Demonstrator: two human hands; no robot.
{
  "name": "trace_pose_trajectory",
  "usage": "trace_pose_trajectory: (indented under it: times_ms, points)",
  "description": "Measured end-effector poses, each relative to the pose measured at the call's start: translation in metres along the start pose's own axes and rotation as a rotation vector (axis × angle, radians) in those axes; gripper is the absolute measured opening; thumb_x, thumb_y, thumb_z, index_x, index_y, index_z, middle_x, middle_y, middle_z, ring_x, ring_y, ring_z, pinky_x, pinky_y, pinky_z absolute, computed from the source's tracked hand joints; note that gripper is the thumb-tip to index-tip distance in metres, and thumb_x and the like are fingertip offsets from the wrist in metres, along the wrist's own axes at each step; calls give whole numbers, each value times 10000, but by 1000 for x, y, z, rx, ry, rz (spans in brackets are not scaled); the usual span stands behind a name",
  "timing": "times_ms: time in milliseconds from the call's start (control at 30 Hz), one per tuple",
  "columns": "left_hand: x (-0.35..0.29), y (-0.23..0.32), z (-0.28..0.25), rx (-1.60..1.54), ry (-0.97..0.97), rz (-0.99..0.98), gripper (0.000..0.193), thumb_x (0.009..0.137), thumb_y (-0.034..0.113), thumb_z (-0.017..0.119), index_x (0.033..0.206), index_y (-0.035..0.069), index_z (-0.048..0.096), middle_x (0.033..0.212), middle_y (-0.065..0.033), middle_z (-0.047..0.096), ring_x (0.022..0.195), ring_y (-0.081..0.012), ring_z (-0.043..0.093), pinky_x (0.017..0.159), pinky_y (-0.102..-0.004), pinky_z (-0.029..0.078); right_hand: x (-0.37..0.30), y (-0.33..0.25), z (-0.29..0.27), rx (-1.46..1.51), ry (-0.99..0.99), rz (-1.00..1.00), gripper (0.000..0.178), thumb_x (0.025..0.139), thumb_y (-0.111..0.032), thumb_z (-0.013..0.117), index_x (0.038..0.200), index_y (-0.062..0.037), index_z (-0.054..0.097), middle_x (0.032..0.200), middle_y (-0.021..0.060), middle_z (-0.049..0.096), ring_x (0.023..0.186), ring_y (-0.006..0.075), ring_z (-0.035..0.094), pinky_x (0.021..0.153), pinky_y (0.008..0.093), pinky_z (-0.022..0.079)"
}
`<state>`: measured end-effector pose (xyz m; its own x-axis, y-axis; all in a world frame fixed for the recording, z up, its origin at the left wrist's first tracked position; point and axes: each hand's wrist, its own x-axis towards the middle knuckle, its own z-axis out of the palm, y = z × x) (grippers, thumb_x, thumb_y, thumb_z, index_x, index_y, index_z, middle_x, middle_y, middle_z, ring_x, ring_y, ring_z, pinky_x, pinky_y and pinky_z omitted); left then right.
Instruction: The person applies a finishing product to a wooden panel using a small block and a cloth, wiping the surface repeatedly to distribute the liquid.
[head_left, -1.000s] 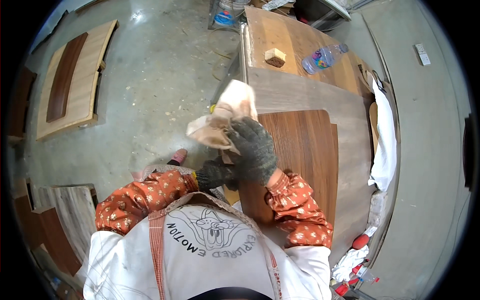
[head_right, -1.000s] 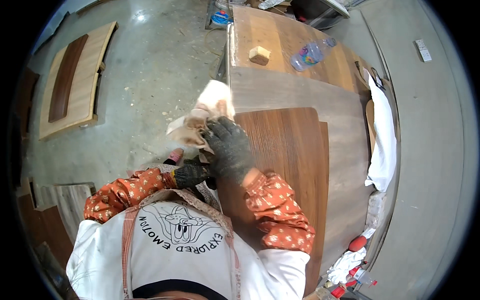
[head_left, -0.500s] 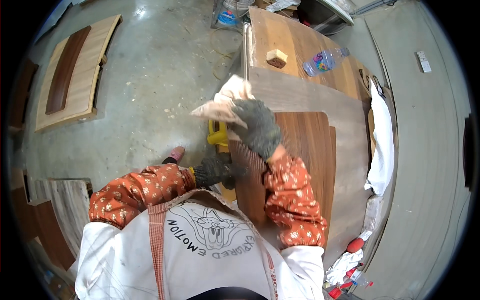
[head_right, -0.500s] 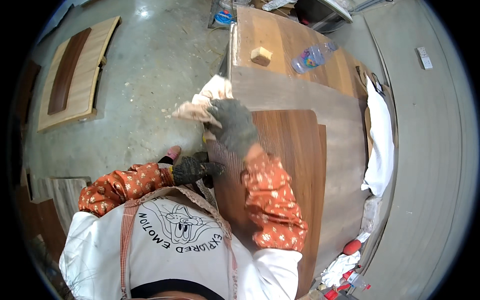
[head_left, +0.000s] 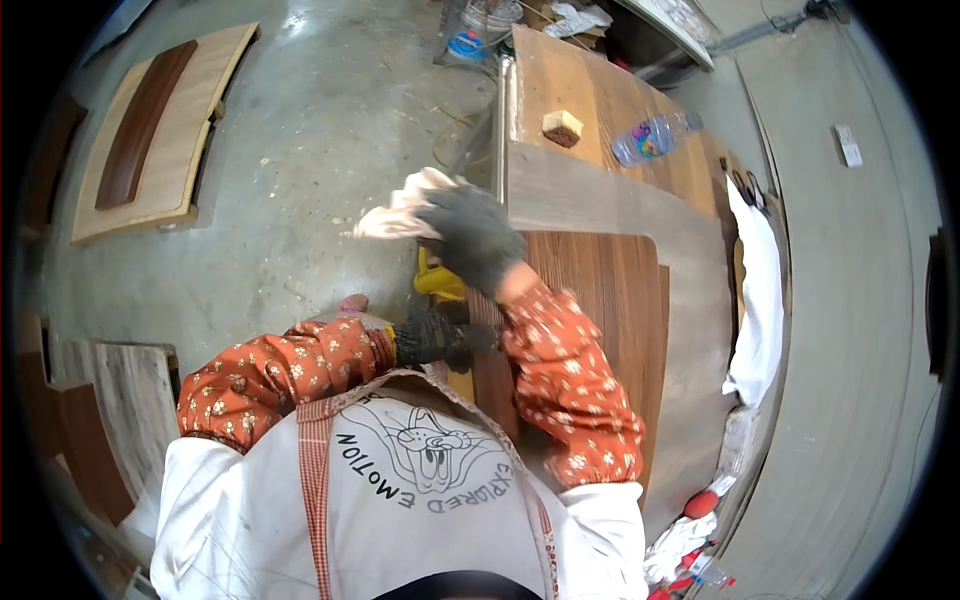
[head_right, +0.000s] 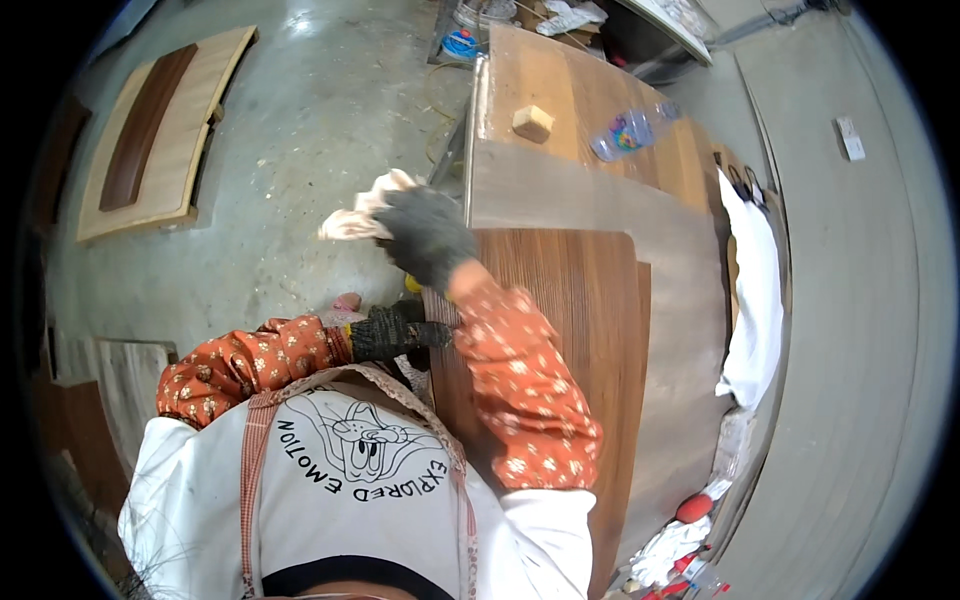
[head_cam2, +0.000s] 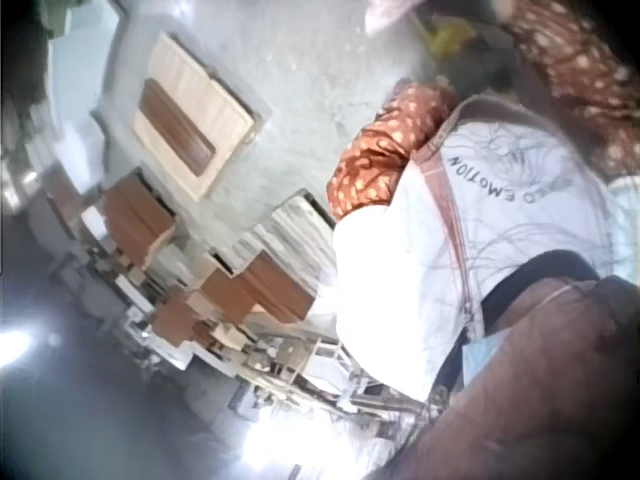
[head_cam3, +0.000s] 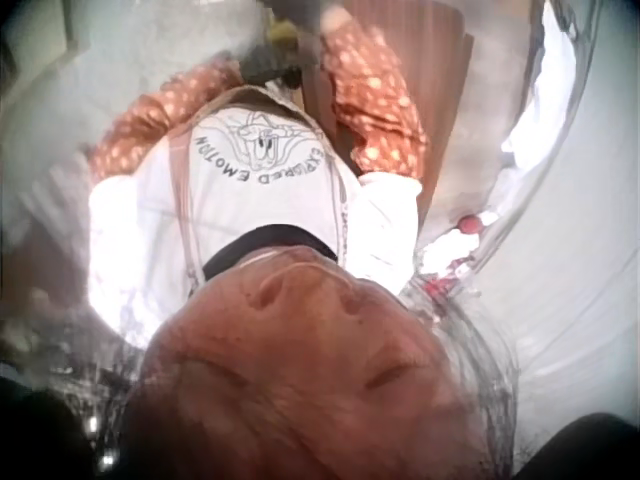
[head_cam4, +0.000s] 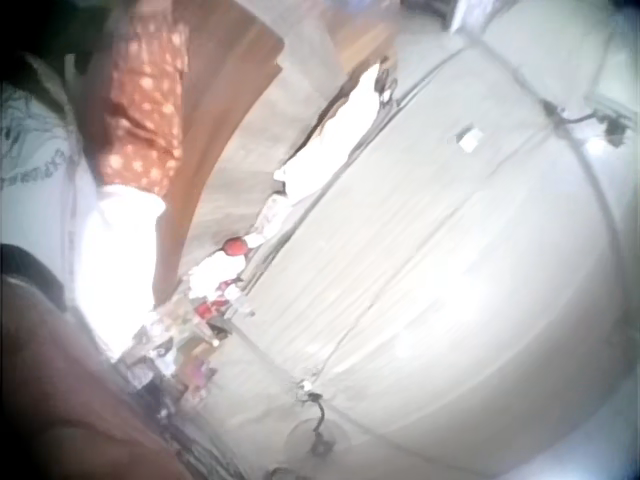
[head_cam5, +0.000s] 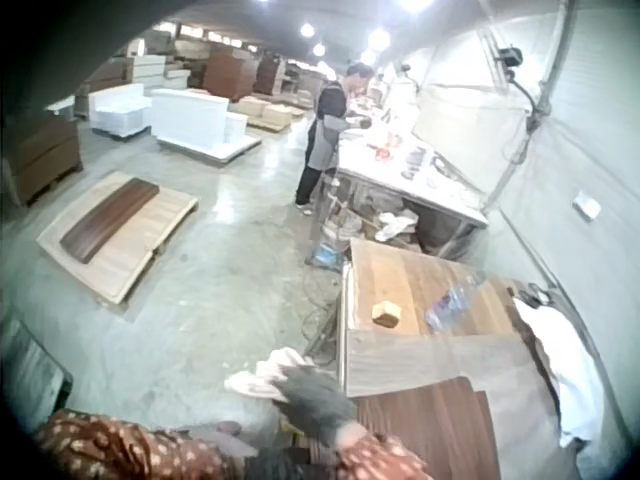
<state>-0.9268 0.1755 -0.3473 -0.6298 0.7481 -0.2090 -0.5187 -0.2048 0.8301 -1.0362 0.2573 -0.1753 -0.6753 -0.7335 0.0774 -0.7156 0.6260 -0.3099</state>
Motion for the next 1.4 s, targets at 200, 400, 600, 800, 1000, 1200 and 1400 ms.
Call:
trace_pose_trajectory:
  times_ms: [200, 400, 600, 800, 1000, 1200, 1400]
  points:
    - [-26, 115, 27, 538, -102, -271, 282, 921, 279, 555, 1073, 59, 646, 923, -155, 643, 857, -212, 644, 725, -292, 525, -14, 23, -20, 8, 575, -108, 507, 797, -217, 671, 1273, -159, 508, 1256, 156, 514, 1098, 328, 532, 917, 417, 440]
    - [-21, 97, -99, 1474, -380, 275, 303, 801, 222, 624, 1065, 75, 648, 1005, -107, 649, 900, -283, 616, 790, -358, 503, -165, 52, -73, -366, 699, 615, 295, 854, -201, 613, 1110, -60, 573, 938, 187, 602, 795, 349, 599, 709, 410, 497]
    - [106, 174, -72, 549, 65, -310, 226, 910, 195, 539, 1022, 15, 618, 815, -110, 663, 684, -208, 629, 643, -304, 512, -239, 59, -42, -426, 400, 1134, 386, 835, -274, 582, 1154, -58, 558, 1216, 166, 550, 1102, 352, 515, 940, 463, 398]
    - [208, 202, 6, 477, -248, -282, 229, 936, 203, 534, 1020, 1, 601, 791, -70, 645, 653, -142, 596, 602, -266, 490, -183, 5, -41, -229, 208, 1204, 592, 815, -378, 592, 1354, -181, 447, 1416, 89, 394, 1305, 300, 353, 1022, 472, 303]
    - [217, 224, -7, 477, -418, -219, 126, 904, 102, 591, 964, -7, 570, 817, -37, 603, 706, -96, 563, 630, -245, 490, -129, -102, -10, 50, 263, 1277, 598, 782, -412, 616, 1322, -188, 490, 1410, 54, 413, 1308, 281, 349, 1030, 460, 275]
    - [248, 215, 12, 333, -617, -12, 166, 909, 150, 573, 975, -1, 592, 801, -28, 576, 715, -114, 543, 662, -237, 460, -117, -158, -52, 699, 1224, 1719, 373, 861, -237, 628, 1164, -31, 560, 1036, 136, 641, 921, 241, 637, 813, 350, 510]
    - [272, 246, 31, 649, -693, 189, 178, 887, 122, 593, 997, -18, 602, 851, -30, 599, 750, -110, 578, 695, -245, 484, -142, -153, -19, -179, 1173, 1628, 358, 822, -145, 646, 1121, 27, 550, 1065, 188, 603, 862, 284, 622, 659, 380, 505]
